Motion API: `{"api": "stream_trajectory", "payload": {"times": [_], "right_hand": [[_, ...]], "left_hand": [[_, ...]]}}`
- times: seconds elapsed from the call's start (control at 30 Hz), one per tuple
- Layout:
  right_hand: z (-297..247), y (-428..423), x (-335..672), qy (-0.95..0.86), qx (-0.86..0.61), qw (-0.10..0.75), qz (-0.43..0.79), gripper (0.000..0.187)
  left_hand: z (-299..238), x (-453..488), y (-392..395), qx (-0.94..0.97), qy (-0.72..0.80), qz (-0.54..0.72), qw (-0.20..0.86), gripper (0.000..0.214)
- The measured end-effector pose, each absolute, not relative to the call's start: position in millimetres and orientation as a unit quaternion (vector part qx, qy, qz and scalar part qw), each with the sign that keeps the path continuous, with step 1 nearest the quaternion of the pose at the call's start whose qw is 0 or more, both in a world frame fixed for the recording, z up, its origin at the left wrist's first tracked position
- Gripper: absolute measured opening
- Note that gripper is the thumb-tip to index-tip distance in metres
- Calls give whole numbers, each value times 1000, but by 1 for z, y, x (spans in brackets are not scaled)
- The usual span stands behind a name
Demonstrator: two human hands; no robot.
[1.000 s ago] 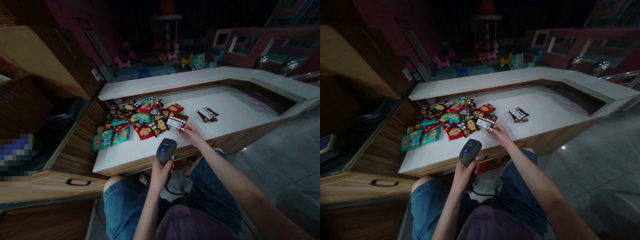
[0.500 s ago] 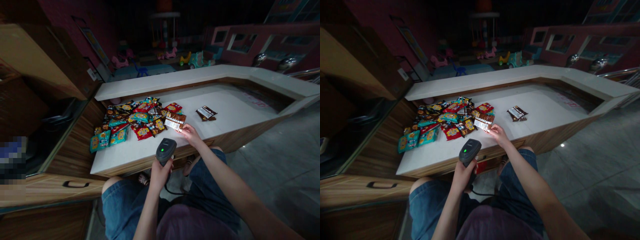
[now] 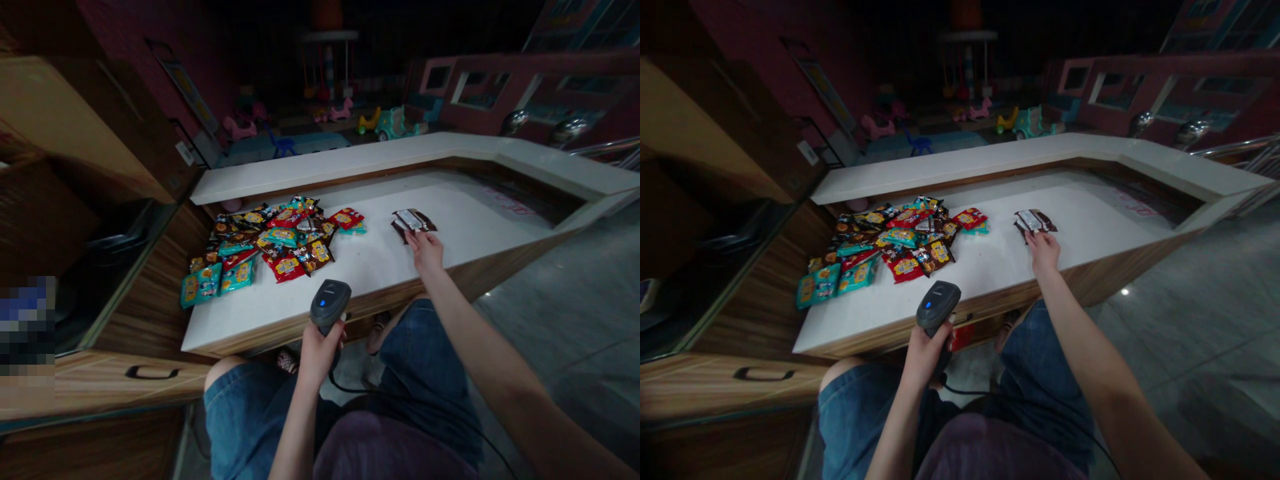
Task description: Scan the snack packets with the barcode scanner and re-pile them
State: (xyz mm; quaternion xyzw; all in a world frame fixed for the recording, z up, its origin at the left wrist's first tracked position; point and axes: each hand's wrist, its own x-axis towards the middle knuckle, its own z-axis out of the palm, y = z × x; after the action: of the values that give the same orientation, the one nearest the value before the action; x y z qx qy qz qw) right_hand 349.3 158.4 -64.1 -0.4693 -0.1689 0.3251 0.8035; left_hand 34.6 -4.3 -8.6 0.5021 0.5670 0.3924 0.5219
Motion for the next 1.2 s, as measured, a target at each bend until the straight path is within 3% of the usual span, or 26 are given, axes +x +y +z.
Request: {"api": "stream_trajectory", "payload": {"times": [0.23,0.33,0.5,0.67,0.77,0.97,1.07,1.2], "right_hand": [[-65,168,364,-188,-522,766,326,37],[-70,169,345,-323,-573,682,319,40],[-68,200,298,-488,-579,583,294,21],[-55,252,269,-717,-557,401,124,74],[-55,270,260,-733,-576,345,110,72],[-54,261,263,-692,-538,449,172,32],[-52,241,270,-636,-533,523,194,41],[-65,202,272,-449,-493,652,362,55]], "left_hand": [[-13,35,-3,509,569,389,514,32],[-13,36,-2,501,568,394,521,31],[-10,36,-1,501,566,394,523,29],[-9,32,-1,491,560,407,529,30],[-10,30,-2,482,565,413,528,32],[-11,28,-4,492,568,410,517,31],[-11,30,-4,498,563,413,515,33],[-10,33,-4,506,566,403,511,31]]}}
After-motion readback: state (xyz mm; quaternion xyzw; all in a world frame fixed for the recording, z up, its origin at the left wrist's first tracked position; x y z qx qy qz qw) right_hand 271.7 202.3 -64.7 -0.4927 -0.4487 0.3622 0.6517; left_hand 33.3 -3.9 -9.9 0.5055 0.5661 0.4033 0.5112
